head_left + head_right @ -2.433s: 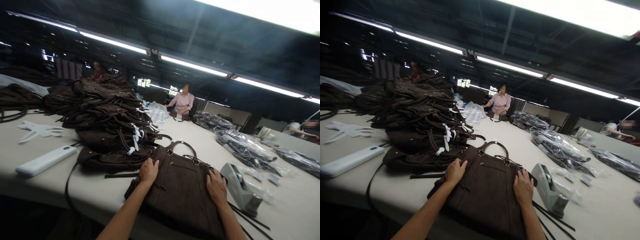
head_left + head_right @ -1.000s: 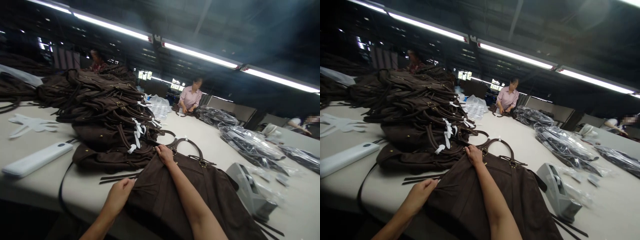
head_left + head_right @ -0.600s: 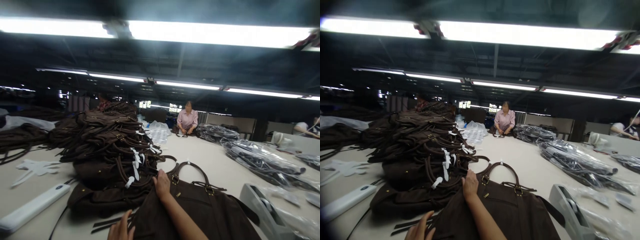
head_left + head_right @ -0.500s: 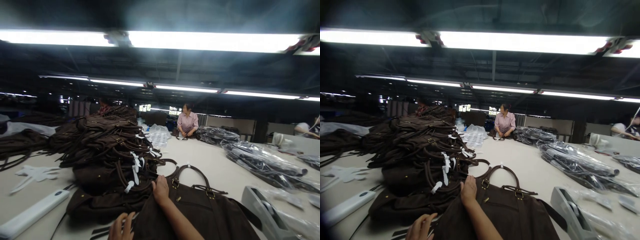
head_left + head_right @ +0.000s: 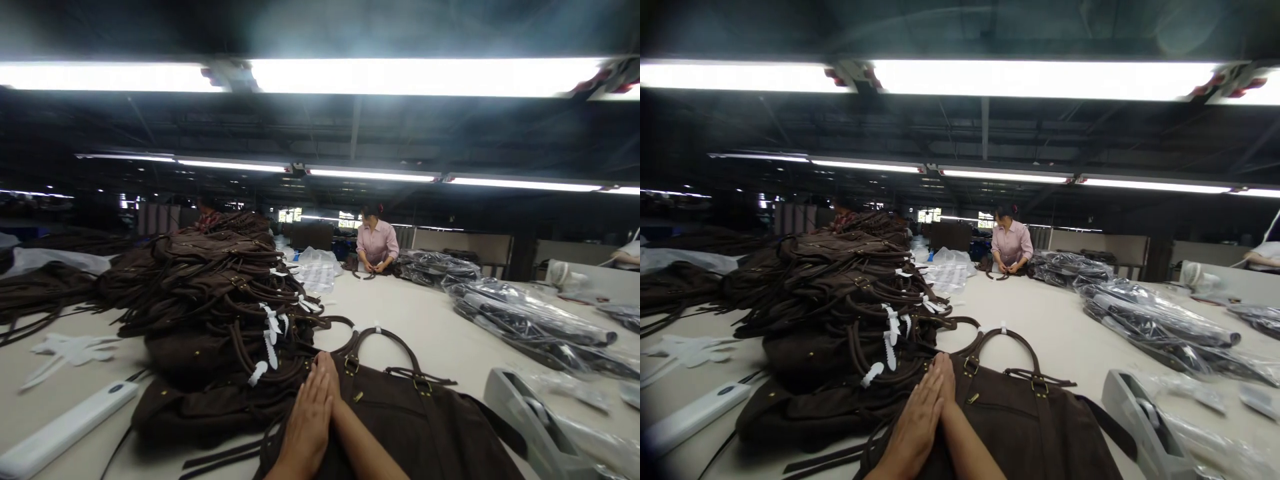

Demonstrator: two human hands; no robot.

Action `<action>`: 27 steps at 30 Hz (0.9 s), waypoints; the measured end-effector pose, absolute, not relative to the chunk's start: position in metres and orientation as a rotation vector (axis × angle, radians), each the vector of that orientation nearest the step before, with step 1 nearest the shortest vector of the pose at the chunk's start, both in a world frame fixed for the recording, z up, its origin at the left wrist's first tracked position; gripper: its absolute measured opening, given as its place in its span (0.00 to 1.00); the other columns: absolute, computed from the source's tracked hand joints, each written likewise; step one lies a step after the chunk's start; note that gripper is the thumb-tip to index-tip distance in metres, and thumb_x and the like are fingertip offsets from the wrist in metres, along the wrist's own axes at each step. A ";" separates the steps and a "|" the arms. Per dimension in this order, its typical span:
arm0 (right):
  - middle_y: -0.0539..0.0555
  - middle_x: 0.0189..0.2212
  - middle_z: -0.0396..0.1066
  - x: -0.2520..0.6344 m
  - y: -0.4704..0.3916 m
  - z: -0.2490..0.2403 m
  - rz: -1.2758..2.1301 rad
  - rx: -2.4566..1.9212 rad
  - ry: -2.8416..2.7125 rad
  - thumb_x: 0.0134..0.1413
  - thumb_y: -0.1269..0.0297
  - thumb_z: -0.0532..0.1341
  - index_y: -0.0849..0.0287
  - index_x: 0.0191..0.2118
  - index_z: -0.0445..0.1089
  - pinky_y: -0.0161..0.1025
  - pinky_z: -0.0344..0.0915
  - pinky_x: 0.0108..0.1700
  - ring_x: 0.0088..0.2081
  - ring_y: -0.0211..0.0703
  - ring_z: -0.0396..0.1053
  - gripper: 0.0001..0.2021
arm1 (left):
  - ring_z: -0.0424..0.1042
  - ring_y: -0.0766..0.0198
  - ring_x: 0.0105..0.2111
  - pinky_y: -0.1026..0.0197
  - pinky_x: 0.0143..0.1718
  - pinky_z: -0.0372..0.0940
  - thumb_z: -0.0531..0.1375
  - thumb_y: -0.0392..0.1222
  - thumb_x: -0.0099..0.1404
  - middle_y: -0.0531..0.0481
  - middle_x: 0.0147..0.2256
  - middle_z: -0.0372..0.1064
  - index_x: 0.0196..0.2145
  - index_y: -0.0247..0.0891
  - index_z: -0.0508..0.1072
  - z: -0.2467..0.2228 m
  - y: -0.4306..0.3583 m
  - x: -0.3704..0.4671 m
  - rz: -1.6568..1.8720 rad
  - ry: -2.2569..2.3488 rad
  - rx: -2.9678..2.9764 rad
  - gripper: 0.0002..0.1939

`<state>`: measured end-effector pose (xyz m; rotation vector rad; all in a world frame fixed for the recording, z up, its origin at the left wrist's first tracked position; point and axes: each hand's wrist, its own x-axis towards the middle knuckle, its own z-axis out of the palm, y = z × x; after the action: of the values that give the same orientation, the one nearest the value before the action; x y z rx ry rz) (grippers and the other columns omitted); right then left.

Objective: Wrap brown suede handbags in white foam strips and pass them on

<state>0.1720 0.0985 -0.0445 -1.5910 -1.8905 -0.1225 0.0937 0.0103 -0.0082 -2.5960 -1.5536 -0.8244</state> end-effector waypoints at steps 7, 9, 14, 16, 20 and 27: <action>0.52 0.28 0.74 0.217 0.097 0.003 0.270 -1.712 -1.859 0.58 0.69 0.54 0.61 0.37 0.71 0.35 0.69 0.33 0.29 0.39 0.72 0.09 | 0.51 0.53 0.65 0.48 0.66 0.48 0.48 0.47 0.68 0.37 0.63 0.52 0.62 0.28 0.60 -0.022 0.001 0.088 -0.479 -1.691 -2.518 0.29; 0.52 0.27 0.75 0.242 0.085 0.015 0.347 -1.808 -1.856 0.56 0.69 0.57 0.62 0.37 0.73 0.34 0.69 0.33 0.28 0.38 0.72 0.07 | 0.50 0.51 0.65 0.45 0.66 0.45 0.46 0.47 0.69 0.35 0.64 0.51 0.62 0.26 0.60 -0.017 -0.001 0.091 -0.444 -1.673 -2.532 0.29; 0.62 0.43 0.75 0.324 0.022 0.042 0.313 -2.158 -1.783 0.47 0.66 0.67 0.62 0.39 0.75 0.47 0.66 0.50 0.47 0.54 0.72 0.11 | 0.48 0.43 0.65 0.38 0.64 0.42 0.44 0.49 0.69 0.28 0.64 0.48 0.63 0.20 0.55 -0.019 0.005 0.092 -0.365 -1.618 -2.565 0.33; 0.68 0.55 0.67 0.350 -0.017 0.044 0.196 -2.260 -1.741 0.48 0.65 0.67 0.63 0.50 0.71 0.57 0.53 0.60 0.60 0.61 0.59 0.21 | 0.48 0.43 0.66 0.39 0.64 0.43 0.43 0.50 0.68 0.29 0.64 0.48 0.63 0.21 0.54 -0.020 0.007 0.092 -0.300 -1.593 -2.537 0.34; 0.72 0.65 0.48 0.381 -0.090 0.021 -0.077 -2.441 -1.677 0.63 0.58 0.55 0.72 0.64 0.54 0.61 0.37 0.65 0.68 0.61 0.41 0.30 | 0.47 0.45 0.66 0.40 0.63 0.44 0.42 0.52 0.68 0.31 0.65 0.48 0.64 0.22 0.52 -0.023 0.007 0.092 -0.193 -1.600 -2.492 0.36; 0.61 0.68 0.41 0.397 -0.126 -0.019 -0.056 -2.380 -1.553 0.68 0.52 0.42 0.70 0.68 0.46 0.51 0.36 0.68 0.69 0.48 0.37 0.32 | 0.50 0.43 0.64 0.40 0.61 0.47 0.38 0.49 0.67 0.29 0.64 0.50 0.62 0.15 0.53 -0.035 0.012 0.087 -0.143 -1.497 -2.460 0.36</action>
<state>0.3966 -0.1258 -0.0194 -2.3802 -1.5533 -0.0562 0.0871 0.0122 -0.0348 -2.4601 -1.4971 -0.1431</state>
